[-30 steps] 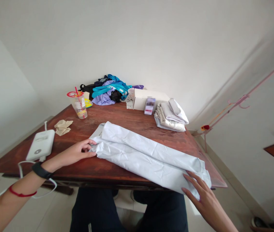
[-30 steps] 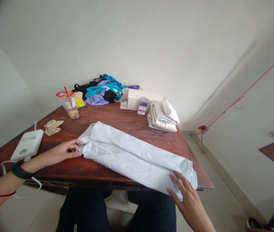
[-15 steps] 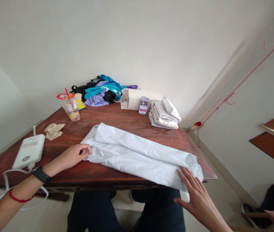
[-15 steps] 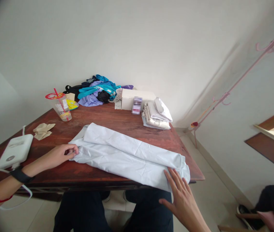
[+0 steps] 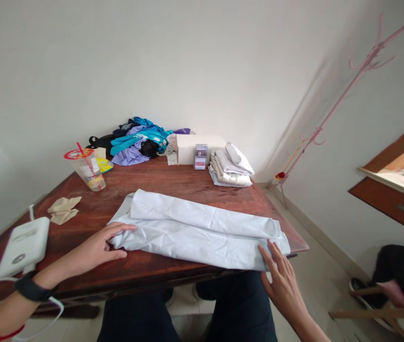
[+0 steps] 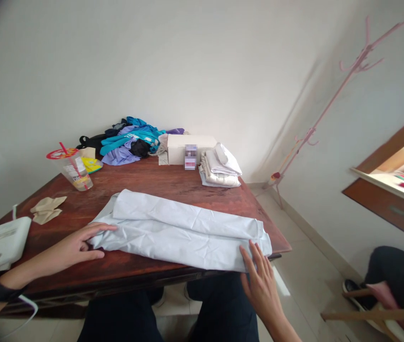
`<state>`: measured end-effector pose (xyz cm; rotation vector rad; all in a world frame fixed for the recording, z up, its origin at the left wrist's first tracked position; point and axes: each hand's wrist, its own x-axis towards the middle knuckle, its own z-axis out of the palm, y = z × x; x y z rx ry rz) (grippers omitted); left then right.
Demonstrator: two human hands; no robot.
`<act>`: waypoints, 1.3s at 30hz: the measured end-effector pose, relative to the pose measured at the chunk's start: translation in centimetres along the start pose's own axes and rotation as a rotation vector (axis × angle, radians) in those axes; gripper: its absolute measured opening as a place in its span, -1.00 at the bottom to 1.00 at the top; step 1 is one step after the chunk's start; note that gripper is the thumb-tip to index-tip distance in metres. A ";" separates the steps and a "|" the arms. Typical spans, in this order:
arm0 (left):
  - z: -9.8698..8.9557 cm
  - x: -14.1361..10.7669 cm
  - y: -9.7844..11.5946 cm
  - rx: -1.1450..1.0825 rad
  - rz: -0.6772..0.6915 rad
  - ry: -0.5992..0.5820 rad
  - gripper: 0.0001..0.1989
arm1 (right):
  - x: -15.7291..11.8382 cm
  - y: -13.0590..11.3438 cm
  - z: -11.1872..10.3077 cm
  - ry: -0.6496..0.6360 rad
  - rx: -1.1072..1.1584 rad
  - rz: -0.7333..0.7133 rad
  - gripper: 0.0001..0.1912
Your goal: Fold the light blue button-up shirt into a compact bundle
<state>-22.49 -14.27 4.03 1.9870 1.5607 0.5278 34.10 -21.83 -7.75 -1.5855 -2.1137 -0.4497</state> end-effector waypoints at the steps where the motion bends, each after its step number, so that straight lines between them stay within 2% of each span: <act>1: -0.1 0.1 -0.2 -0.015 0.003 -0.009 -0.35 | -0.1 0.2 -0.1 0.008 0.019 -0.003 -0.29; 6: -0.3 0.6 -0.5 -0.082 -0.039 -0.120 -0.41 | -0.1 1.6 -1.2 0.044 0.087 -0.035 -0.41; 10: -0.7 0.7 0.6 0.008 -0.026 -0.227 -0.52 | 0.3 2.9 -2.2 0.036 0.148 -0.094 -0.54; 13: -1.4 0.5 1.6 0.090 -0.040 -0.253 -0.66 | 0.8 3.8 -3.3 0.024 0.177 -0.129 -0.60; 15: -1.7 0.2 2.1 0.109 -0.048 -0.231 -0.66 | 1.2 4.3 -4.2 0.005 0.200 -0.125 -0.64; 19: -1.0 -0.2 1.9 0.174 -0.043 -0.119 -0.42 | 2.0 5.0 -6.0 -0.065 0.296 0.031 -0.72; 22: -0.1 -0.1 1.3 0.256 -0.051 -0.046 -0.54 | 2.8 5.4 -6.8 -0.126 0.428 0.178 -0.71; 24: -0.2 0.2 1.0 0.282 -0.016 -0.011 -0.65 | 3.4 5.6 -7.1 -0.155 0.515 0.250 -0.68; 27: -1.4 0.7 1.2 0.281 0.120 0.002 -0.76 | 4.5 5.9 -7.6 -0.161 0.583 0.358 -0.62; 29: -2.3 1.2 1.4 0.218 0.188 -0.008 -0.74 | 5.3 6.1 -7.6 -0.139 0.599 0.424 -0.58; 31: -2.8 1.9 1.6 0.097 0.154 -0.037 -0.64 | 6.1 6.4 -7.3 -0.092 0.615 0.491 -0.52; 34: -2.3 3.3 1.7 -0.085 0.019 -0.039 -0.46 | 7.4 6.8 -6.0 -0.044 0.619 0.614 -0.44; 36: -1.4 4.5 1.8 -0.110 -0.045 0.058 -0.36 | 8.2 7.2 -4.8 -0.071 0.588 0.684 -0.39; 39: -0.1 6.5 2.0 0.006 -0.103 0.221 -0.33 | 9.7 7.9 -3.1 -0.150 0.416 0.766 -0.40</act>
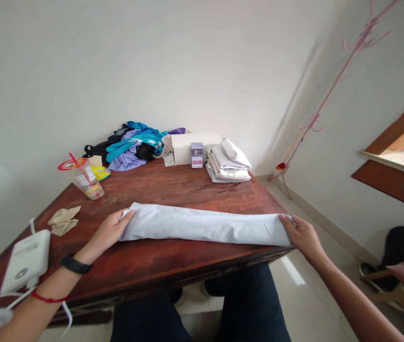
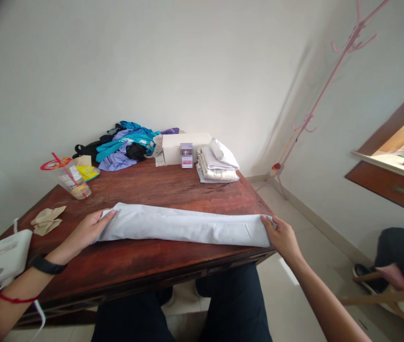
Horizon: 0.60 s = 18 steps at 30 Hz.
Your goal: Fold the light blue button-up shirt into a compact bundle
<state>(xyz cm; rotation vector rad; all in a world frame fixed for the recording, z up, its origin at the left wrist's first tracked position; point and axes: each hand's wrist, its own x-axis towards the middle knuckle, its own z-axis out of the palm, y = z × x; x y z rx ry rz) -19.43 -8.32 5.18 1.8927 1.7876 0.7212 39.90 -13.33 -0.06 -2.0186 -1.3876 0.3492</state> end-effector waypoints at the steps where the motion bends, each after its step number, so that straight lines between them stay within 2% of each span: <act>1: 0.5 0.6 0.1 0.055 0.002 0.031 -0.36 | 0.6 -0.1 0.3 0.009 -0.079 0.024 -0.42; 4: 1.7 2.1 0.3 0.259 -0.008 0.039 -0.48 | 1.6 -0.7 0.9 -0.013 -0.272 0.021 -0.47; 6: 2.3 2.6 0.6 0.422 -0.064 0.022 -0.52 | 1.5 -1.4 1.1 -0.047 -0.367 -0.009 -0.49; 10: 2.9 2.5 1.9 0.635 -0.192 -0.005 -0.44 | 0.6 -2.7 1.3 -0.055 -0.536 0.023 -0.47; 15: 2.4 3.1 2.8 0.634 -0.209 0.037 -0.44 | 0.3 -2.5 1.1 -0.044 -0.565 0.024 -0.44; 18: 1.9 4.6 2.0 0.490 -0.105 0.075 -0.53 | 0.9 -1.5 1.0 -0.029 -0.489 0.021 -0.44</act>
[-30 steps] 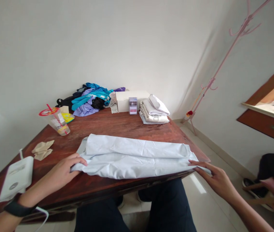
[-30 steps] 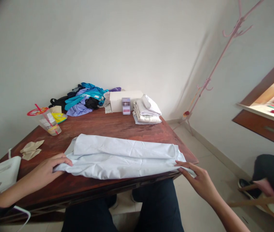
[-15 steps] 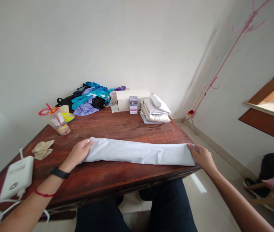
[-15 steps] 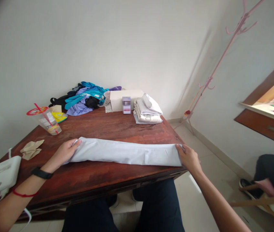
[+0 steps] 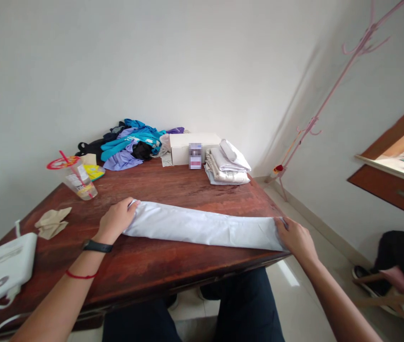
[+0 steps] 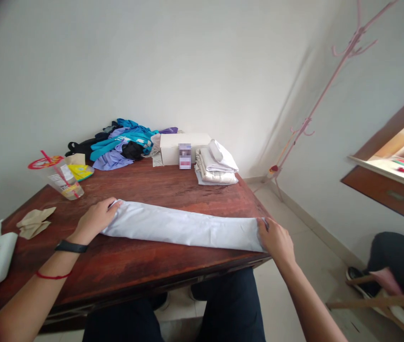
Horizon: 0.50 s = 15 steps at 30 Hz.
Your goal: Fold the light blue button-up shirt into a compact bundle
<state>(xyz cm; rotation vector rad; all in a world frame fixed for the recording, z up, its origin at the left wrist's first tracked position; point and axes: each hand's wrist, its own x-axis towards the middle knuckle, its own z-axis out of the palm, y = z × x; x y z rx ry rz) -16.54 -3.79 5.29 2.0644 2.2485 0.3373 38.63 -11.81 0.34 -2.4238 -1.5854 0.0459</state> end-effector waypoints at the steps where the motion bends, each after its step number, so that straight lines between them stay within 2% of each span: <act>1: 0.2 0.6 -0.3 -0.065 0.046 0.011 -0.55 | 0.2 0.2 0.2 0.014 0.024 0.001 -0.44; 4: 1.2 1.5 -0.8 -0.175 0.110 0.013 -0.58 | 0.5 0.6 0.9 0.115 0.077 -0.015 -0.44; 7: 2.3 1.3 -0.5 -0.082 0.077 0.057 -0.59 | 0.5 0.6 1.6 0.223 0.131 -0.073 -0.45; 9: 2.8 1.0 -0.3 0.002 0.111 0.161 -0.59 | 0.6 0.5 1.8 0.216 0.186 -0.101 -0.47; 11: 3.1 1.0 -0.4 0.012 0.215 0.254 -0.59 | 0.7 0.4 1.7 0.162 0.218 -0.072 -0.48; 13: 3.2 1.6 -0.7 -0.036 0.302 0.234 -0.60 | 0.9 0.4 1.5 0.121 0.219 -0.006 -0.48; 15: 3.2 2.3 -0.9 -0.055 0.301 0.133 -0.61 | 1.1 0.4 1.3 0.111 0.204 0.038 -0.49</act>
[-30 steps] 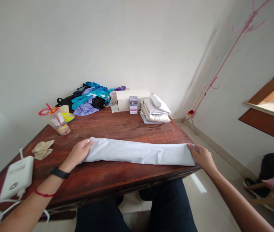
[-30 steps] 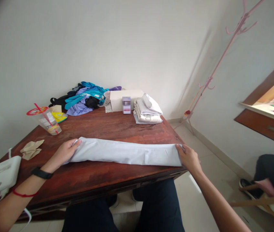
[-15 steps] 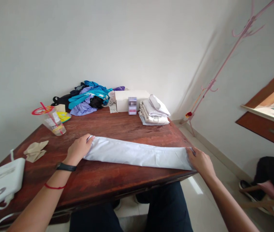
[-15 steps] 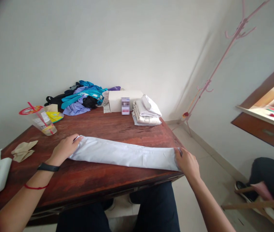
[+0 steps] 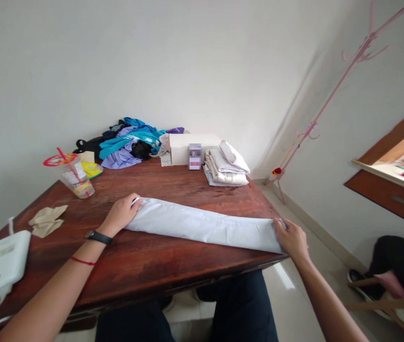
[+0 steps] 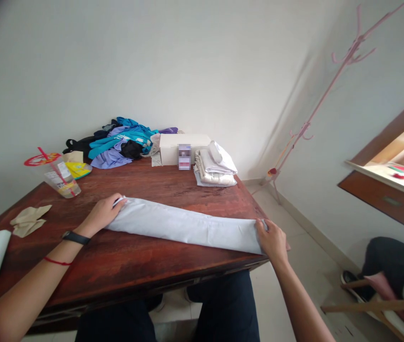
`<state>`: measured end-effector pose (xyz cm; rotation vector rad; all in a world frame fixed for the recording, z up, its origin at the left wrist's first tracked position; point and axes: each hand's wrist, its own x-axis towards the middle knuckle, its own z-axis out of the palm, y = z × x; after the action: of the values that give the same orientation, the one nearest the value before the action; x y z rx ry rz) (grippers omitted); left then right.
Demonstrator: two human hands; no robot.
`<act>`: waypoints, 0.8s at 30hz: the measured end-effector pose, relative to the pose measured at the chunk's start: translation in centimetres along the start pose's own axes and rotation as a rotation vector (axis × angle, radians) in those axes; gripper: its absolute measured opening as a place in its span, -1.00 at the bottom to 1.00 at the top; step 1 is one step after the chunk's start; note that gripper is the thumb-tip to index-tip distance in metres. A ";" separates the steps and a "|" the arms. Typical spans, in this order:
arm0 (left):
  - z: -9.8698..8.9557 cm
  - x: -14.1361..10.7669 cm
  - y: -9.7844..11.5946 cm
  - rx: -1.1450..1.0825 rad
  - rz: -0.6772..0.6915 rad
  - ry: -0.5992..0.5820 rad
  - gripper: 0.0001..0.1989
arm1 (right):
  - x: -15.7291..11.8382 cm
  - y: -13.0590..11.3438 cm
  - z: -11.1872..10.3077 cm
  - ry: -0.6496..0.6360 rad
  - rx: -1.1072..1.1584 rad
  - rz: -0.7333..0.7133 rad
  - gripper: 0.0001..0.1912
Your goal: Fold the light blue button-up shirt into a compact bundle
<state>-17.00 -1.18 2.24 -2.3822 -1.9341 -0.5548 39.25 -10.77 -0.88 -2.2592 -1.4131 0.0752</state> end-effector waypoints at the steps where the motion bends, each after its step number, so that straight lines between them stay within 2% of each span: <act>1: 0.0 0.3 -0.1 0.014 -0.028 -0.049 -0.61 | 0.1 0.0 0.0 0.004 -0.009 -0.003 -0.50; 4: -0.1 1.1 0.2 0.133 -0.122 -0.126 -0.62 | 0.0 0.1 0.1 0.019 -0.051 -0.090 -0.53; 7: -0.6 1.4 1.4 0.245 -0.191 -0.140 -0.64 | -0.3 0.3 0.3 0.039 -0.100 -0.160 -0.53; 10: -1.4 1.1 3.8 0.291 -0.198 0.024 -0.68 | -0.7 0.4 0.5 0.045 -0.160 -0.153 -0.51; 11: -1.6 0.7 5.0 0.262 -0.151 0.103 -0.67 | -0.8 0.4 0.5 0.041 -0.183 -0.145 -0.51; 13: -1.5 -0.3 8.0 0.122 0.050 0.198 -0.63 | -0.9 0.3 0.6 0.031 -0.227 -0.125 -0.53; 14: -1.1 -0.9 9.7 0.030 0.184 0.177 -0.60 | -0.9 0.2 0.6 0.029 -0.246 -0.114 -0.54; 16: 0.2 -2.2 13.0 -0.103 0.472 0.002 -0.53 | -1.0 0.1 0.6 0.030 -0.271 -0.096 -0.56; 17: 1.1 -2.8 14.5 -0.124 0.546 -0.064 -0.48 | -1.0 0.0 0.6 0.032 -0.276 -0.092 -0.57; 20: 3.8 -3.3 17.1 -0.117 0.558 -0.147 -0.37 | -1.1 -0.3 0.3 0.020 -0.273 -0.082 -0.59; 22: 5.2 -2.8 17.4 -0.101 0.507 -0.171 -0.36 | -1.2 -0.4 0.0 0.009 -0.262 -0.067 -0.60; 24: 6.0 -2.0 16.8 -0.090 0.480 -0.194 -0.37 | -1.3 -0.4 -0.2 -0.001 -0.258 -0.048 -0.61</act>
<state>0.24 -5.49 -0.49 -2.9092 -1.3253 -0.3986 38.38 -11.82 -0.75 -2.4268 -1.5535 -0.1290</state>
